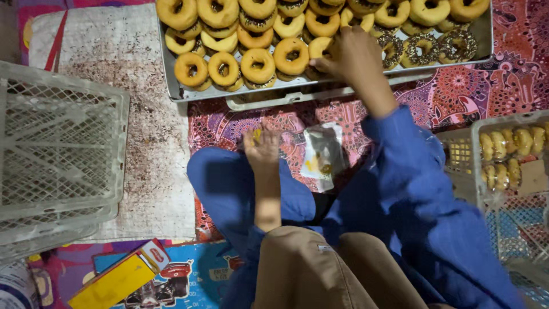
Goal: The person sits on the floor and repeatedly picks donuts from a tray, places them into small plastic bags, and sets the filled bags into a nearby crate. The process continues with donuts of different toppings being handled one at a time.
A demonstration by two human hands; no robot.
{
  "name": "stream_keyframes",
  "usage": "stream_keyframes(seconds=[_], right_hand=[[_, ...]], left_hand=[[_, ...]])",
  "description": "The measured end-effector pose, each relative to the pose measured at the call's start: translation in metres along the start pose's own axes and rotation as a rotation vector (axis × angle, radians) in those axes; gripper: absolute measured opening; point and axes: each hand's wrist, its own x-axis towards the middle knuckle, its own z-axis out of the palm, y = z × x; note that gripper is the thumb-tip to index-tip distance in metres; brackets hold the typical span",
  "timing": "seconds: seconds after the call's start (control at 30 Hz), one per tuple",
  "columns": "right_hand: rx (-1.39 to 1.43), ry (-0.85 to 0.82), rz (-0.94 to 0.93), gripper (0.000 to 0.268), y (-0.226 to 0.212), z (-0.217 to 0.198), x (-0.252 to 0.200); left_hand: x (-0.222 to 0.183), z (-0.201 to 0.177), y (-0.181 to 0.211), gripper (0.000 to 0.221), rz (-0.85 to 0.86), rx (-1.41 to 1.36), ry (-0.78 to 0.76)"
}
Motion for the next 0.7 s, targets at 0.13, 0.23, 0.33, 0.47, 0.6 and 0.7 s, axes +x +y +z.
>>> stream_keyframes(seconds=[0.13,0.23,0.33,0.47,0.6,0.7], right_hand=[[0.071,-0.337,-0.01,0.058,0.017,0.023,0.037],[0.065,-0.271,-0.028,0.068,0.018,0.018,0.035],[0.355,-0.138,0.023,0.06,0.012,-0.009,0.006],[0.985,-0.077,0.234,0.064,-0.027,-0.045,-0.096],[0.868,0.129,0.259,0.056,-0.086,-0.067,-0.19],[0.662,0.082,0.349,0.055,-0.122,-0.075,-0.198]], left_hand=[[-0.026,0.034,0.006,0.056,0.011,0.067,-0.033],[-0.045,0.058,-0.001,0.06,-0.017,-0.009,-0.026],[-0.051,0.075,-0.008,0.061,-0.066,-0.15,-0.059],[-0.056,0.077,-0.019,0.053,-0.179,-0.376,-0.105],[-0.071,0.072,-0.045,0.045,-0.189,-0.348,-0.228],[-0.095,0.071,-0.073,0.039,-0.135,-0.267,-0.437]])
